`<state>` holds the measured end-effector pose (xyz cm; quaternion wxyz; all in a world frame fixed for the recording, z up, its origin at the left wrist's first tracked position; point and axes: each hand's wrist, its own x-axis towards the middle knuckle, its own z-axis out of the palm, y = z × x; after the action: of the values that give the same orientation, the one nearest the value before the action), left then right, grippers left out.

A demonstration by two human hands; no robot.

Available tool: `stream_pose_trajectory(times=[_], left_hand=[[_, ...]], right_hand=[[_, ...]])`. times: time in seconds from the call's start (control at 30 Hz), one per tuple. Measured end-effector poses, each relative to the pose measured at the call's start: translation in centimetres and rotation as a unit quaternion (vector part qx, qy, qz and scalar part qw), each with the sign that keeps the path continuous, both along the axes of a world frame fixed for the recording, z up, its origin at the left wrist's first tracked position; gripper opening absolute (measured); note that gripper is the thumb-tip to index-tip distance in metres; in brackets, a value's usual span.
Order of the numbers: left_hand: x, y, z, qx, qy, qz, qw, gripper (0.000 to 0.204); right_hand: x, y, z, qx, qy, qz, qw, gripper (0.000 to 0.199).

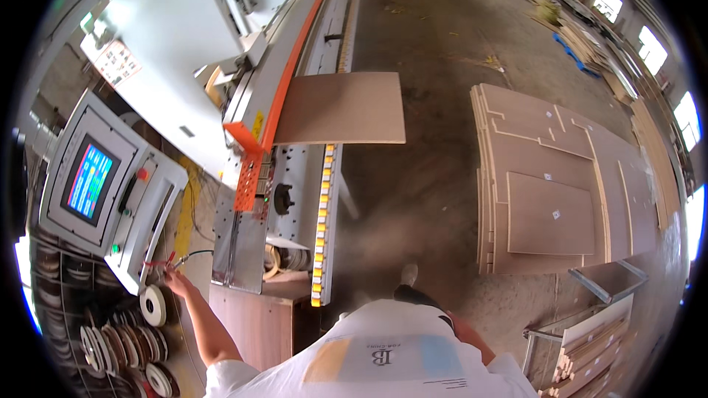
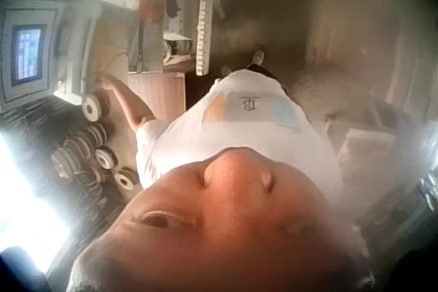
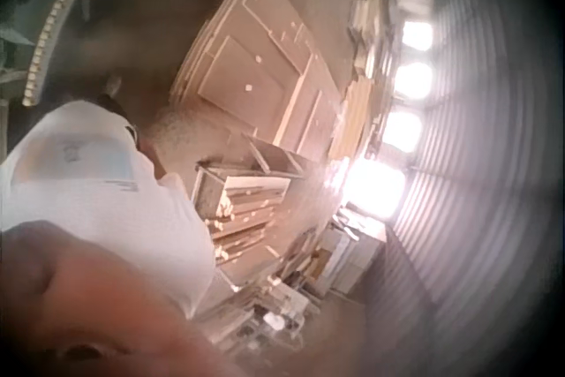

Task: The person repeatedly picks up large rectangular wood panels from a stack and places them onto a conveyor belt feeding a processing machine. The person uses a handheld air nozzle to blow dust off the panels before and after they pass through the machine. The processed panels are then stacked on the floor.

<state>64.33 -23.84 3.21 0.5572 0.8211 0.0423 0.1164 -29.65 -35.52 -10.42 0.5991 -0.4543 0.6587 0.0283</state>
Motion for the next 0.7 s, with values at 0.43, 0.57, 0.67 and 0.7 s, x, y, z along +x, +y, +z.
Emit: stream_pose_trajectory(times=[0.43,0.57,0.67,0.7], left_hand=[[-45.7,-23.9,-4.7,-0.049,0.251,-0.583,0.771,0.032],[-51.5,-29.0,-9.1,0.199,0.019,-0.834,0.514,0.043],[-51.9,-31.4,-14.7,0.293,0.039,-0.847,0.442,0.041],[-52.2,-31.5,-15.2,0.326,0.009,-0.843,0.429,0.04]], right_hand=[[2.3,-13.9,5.4,0.076,-0.212,-0.116,0.967,0.04],[0.7,-19.9,9.2,0.136,-0.32,-0.18,0.92,0.04],[-1.5,-24.0,10.9,0.151,-0.339,-0.201,0.907,0.04],[-2.6,-25.2,10.0,0.137,-0.324,-0.193,0.916,0.04]])
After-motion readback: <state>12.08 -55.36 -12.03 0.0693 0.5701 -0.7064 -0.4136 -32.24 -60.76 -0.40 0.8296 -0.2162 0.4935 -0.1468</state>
